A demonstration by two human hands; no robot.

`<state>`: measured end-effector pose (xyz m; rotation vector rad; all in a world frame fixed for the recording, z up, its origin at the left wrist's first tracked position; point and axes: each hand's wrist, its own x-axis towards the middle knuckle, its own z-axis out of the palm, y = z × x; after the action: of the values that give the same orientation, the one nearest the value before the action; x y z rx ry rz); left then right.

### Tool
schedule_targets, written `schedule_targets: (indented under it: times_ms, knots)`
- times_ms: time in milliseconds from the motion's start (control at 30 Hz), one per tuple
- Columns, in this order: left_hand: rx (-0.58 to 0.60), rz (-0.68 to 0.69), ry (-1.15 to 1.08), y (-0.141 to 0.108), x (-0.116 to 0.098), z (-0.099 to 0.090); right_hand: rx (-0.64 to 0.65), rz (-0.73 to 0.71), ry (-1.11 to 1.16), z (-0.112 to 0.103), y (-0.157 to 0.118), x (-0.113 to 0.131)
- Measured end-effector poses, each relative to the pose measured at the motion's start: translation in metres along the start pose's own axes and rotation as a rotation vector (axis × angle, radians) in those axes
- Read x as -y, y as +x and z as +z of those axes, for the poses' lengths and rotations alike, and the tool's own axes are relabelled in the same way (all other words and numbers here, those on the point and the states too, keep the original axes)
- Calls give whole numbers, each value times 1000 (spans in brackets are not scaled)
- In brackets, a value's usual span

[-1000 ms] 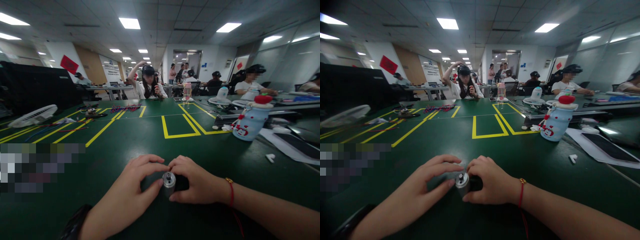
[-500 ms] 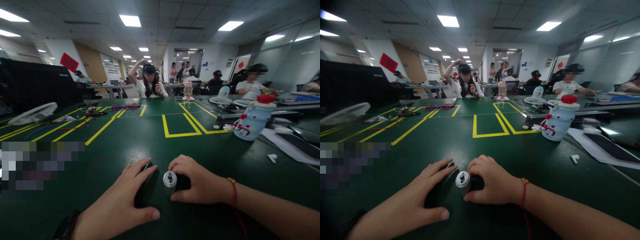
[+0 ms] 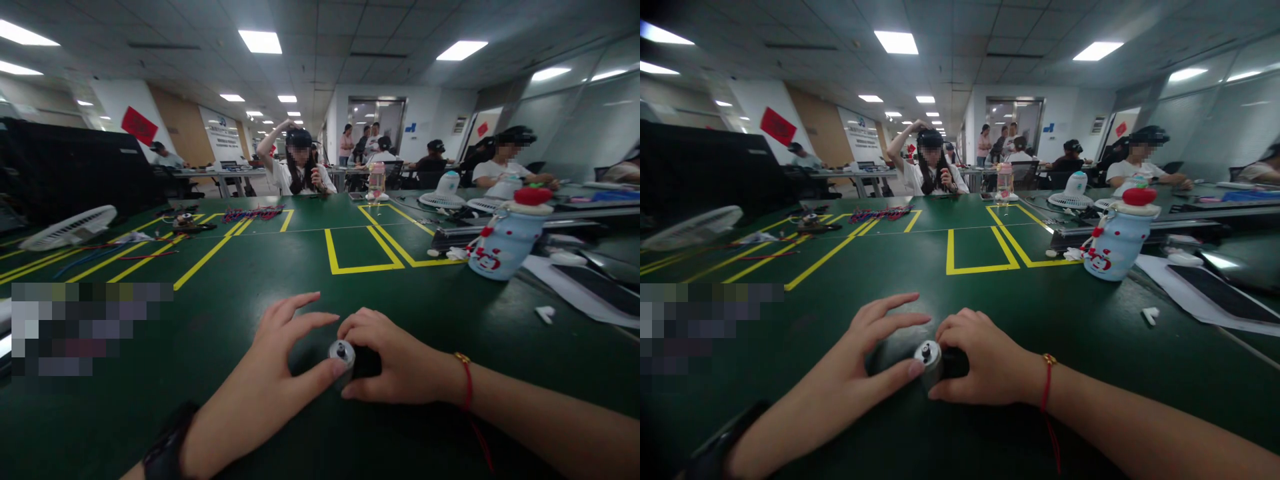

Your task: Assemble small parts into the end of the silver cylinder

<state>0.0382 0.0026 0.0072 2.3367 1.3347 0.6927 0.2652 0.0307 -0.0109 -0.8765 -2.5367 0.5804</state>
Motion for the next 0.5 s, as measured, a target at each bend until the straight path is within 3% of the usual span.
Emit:
schedule_targets:
  times_ms: [133,267,500]
  knots:
    - [-91,68,-28,11,-16,-1,14,1,-11,0,1,-1]
    - [-137,49,-110,10,-12,-7,9,3,-7,0,1,-2]
    - [41,34,-26,-3,27,0,2,-2,-4,0,0,-1]
